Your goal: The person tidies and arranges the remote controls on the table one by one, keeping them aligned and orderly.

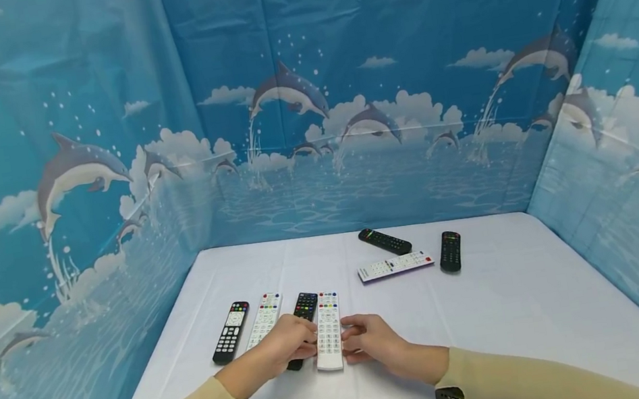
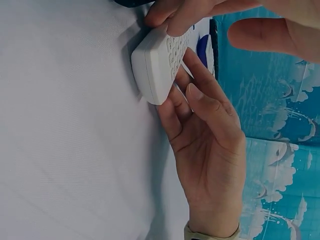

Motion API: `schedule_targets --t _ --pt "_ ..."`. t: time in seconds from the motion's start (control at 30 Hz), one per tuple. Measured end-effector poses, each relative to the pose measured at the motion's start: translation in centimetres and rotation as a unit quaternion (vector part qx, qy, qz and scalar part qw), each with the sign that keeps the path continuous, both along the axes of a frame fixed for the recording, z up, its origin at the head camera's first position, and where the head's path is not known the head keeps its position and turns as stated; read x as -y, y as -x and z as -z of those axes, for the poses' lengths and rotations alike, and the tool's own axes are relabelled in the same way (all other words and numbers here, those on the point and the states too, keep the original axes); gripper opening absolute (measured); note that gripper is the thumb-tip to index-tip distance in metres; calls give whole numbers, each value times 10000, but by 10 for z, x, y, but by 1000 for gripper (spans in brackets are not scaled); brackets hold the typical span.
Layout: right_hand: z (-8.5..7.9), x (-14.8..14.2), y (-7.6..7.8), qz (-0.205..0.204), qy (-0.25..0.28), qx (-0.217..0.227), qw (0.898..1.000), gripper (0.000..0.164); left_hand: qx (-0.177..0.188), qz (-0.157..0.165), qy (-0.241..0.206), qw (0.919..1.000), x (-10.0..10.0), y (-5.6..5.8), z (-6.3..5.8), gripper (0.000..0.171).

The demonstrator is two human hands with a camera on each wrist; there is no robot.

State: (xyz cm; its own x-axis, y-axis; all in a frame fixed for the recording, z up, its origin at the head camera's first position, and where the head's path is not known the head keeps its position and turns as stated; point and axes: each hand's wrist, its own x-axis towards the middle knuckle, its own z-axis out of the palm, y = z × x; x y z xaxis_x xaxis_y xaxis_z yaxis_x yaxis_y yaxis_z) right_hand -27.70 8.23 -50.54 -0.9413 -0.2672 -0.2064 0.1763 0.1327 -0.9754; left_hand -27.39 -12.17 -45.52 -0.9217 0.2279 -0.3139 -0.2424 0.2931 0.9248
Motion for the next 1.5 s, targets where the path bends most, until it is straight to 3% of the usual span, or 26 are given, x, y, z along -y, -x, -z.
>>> schedule_targets --t 0.33,0.63,0.9,1.5 --pt "-4 0 -2 21 53 14 10000 62 59 137 -3 9999 -5 6 -7 57" --pt "-6 1 3 63 33 143 9999 59 115 165 -97 9998 -6 20 -7 60" --pt "-5 1 9 85 -85 123 9999 60 122 175 -99 9997 -12 25 -9 61" --pt "0 0 15 75 54 81 9999 58 347 261 -440 9981 -9 20 -9 63"
